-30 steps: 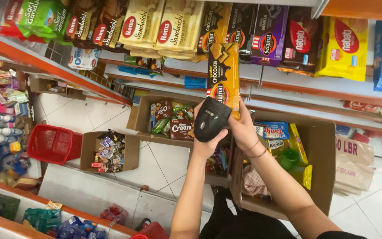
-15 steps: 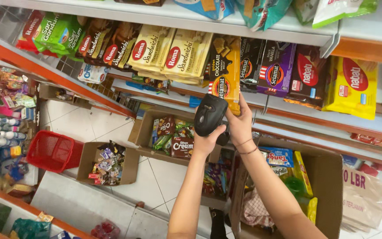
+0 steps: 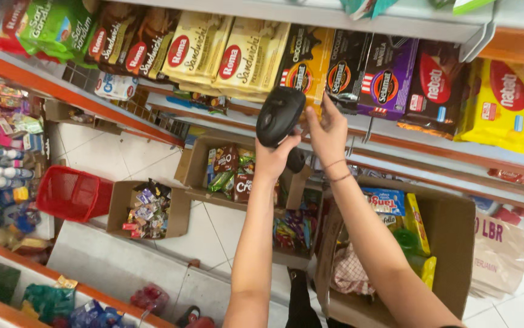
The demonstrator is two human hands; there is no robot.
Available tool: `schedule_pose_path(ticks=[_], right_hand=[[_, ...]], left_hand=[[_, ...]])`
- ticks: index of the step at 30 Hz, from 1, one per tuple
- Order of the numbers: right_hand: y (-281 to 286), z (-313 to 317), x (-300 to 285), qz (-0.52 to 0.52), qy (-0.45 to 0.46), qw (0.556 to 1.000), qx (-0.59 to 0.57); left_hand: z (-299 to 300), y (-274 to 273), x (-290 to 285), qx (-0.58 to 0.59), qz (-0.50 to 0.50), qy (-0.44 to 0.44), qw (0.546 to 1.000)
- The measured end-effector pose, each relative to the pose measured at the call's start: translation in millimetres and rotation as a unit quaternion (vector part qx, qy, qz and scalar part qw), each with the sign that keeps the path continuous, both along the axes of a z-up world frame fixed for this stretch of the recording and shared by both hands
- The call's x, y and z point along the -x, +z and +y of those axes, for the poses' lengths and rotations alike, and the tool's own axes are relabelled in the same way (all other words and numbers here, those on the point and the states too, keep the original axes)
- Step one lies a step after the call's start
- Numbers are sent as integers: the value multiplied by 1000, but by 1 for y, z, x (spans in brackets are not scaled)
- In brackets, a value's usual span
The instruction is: The person uses a handheld scanner to scan barcodes on various snack packages and then places them into a cardboard box or onto shelves in a store environment.
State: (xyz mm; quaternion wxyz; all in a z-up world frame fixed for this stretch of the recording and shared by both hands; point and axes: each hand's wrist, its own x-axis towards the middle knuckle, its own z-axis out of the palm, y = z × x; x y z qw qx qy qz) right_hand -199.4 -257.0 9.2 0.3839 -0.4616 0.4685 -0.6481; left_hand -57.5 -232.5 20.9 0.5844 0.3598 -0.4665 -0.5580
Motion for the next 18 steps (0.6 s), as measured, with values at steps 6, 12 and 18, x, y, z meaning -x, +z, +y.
schedule_pose_path(ticks=[6,12,18], right_hand=[[-1,-10,-3,4,-7,999,33],[27,9,-6,-66,-16,998,-20],[-38,148,21,111,-16,989,-94]], left_hand=[[-13,-4,4,11,-11,10,1000],[7,13,0,37,-15,-7,999],[102,-17,-20,-20,-35,-33,999]])
